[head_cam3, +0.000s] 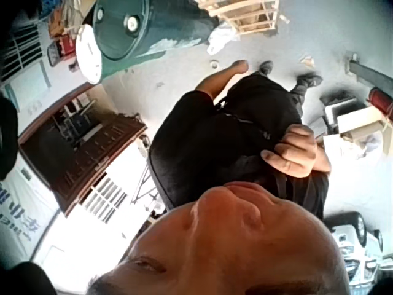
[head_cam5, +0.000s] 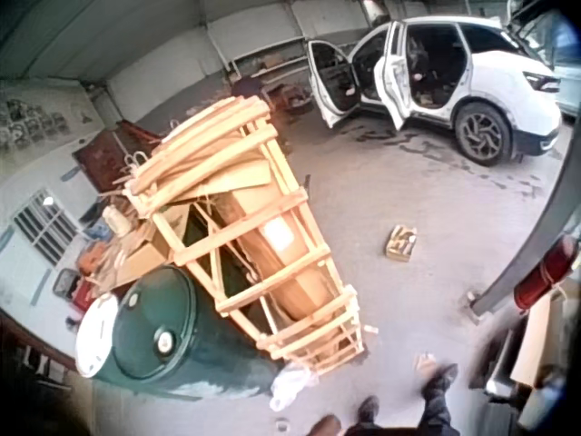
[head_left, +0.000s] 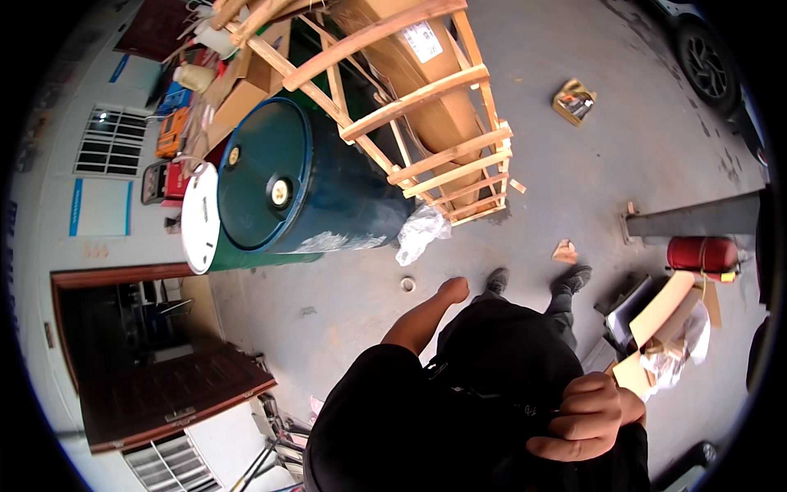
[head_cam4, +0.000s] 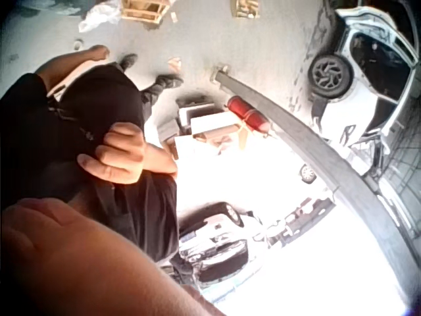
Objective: The person walks to a white car with its rear door open and uses a screwdriver to remove screws from the door frame. They detach a black plastic trim piece, place it inside the vehicle, and continue removing screws and peeling back a protective film from the door's inner panel.
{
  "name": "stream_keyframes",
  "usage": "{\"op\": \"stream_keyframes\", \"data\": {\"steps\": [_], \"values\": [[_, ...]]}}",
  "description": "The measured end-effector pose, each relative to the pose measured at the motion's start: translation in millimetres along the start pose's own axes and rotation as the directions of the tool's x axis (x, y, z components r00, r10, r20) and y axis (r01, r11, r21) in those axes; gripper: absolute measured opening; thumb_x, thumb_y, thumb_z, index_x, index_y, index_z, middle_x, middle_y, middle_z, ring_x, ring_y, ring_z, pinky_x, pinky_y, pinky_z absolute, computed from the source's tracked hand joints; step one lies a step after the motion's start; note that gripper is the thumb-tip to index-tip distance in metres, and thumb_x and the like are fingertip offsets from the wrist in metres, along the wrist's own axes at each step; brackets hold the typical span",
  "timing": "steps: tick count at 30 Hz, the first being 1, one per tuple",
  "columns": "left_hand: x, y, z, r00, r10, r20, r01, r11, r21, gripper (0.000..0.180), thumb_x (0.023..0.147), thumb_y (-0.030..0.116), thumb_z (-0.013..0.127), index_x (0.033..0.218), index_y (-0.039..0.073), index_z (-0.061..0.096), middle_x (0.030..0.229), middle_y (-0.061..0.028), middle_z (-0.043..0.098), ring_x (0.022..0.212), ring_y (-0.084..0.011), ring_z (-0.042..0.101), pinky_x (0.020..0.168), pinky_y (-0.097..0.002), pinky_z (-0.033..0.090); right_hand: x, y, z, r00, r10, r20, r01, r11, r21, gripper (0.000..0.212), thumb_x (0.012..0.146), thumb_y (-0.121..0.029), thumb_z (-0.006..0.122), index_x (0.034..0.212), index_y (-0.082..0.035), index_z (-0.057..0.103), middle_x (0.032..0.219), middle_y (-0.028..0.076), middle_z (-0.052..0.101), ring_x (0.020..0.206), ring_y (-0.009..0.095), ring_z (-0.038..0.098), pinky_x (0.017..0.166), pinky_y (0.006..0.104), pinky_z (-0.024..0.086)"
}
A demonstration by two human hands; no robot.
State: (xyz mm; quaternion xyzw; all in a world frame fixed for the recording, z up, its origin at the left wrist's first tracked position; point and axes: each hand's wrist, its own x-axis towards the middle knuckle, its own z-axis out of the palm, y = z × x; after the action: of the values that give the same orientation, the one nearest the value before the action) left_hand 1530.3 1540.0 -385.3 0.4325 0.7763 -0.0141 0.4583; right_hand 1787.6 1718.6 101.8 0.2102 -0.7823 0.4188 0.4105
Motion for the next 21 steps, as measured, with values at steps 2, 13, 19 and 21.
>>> {"op": "stream_keyframes", "data": {"steps": [2,13,19,21], "values": [[-15,16,-23,0.992,-0.114,0.050,0.109,0.990,0.094,0.028,0.079,0.016,0.047,0.094,0.002,0.065,0.103,-0.0235,0.062,0.098,-0.0373,0.060,0.086,-0.0458,0.047,-9,7,-25,0.996,-0.082,-0.022,0.080,0.995,-0.051,0.019,0.072,-0.004,0.056,0.086,-0.008,0.069,0.062,-0.001,0.049,0.045,0.007,0.040,0.045,0.0196,0.031],[7,185,-3,0.963,-0.141,-0.228,0.109,0.983,-0.148,0.031,0.081,0.022,0.046,0.098,0.003,0.064,0.103,-0.0225,0.062,0.098,-0.0376,0.059,0.087,-0.0444,0.046,-40,11,-193,0.886,-0.438,-0.153,0.437,0.898,-0.040,0.009,0.060,-0.017,0.057,0.067,-0.017,0.064,0.052,-0.007,0.042,0.047,0.009,0.038,0.055,0.0235,0.030],[-76,313,-52,0.919,-0.190,-0.346,0.072,0.943,-0.326,0.029,0.081,0.024,0.049,0.101,0.009,0.062,0.100,-0.0198,0.063,0.096,-0.0364,0.059,0.082,-0.0449,0.047,-19,53,-217,0.923,-0.384,-0.033,0.365,0.842,0.396,0.016,0.062,0.001,0.059,0.077,0.000,0.066,0.061,0.002,0.045,0.047,0.012,0.042,0.041,0.0238,0.033],[-91,313,-38,0.889,-0.240,-0.390,0.082,0.921,-0.381,0.028,0.081,0.026,0.050,0.101,0.010,0.062,0.100,-0.0188,0.063,0.095,-0.0360,0.059,0.081,-0.0449,0.047,-16,64,-208,0.932,-0.362,-0.012,0.325,0.823,0.466,0.021,0.061,0.001,0.058,0.080,0.002,0.066,0.061,0.003,0.045,0.047,0.014,0.043,0.040,0.0253,0.033]]}}
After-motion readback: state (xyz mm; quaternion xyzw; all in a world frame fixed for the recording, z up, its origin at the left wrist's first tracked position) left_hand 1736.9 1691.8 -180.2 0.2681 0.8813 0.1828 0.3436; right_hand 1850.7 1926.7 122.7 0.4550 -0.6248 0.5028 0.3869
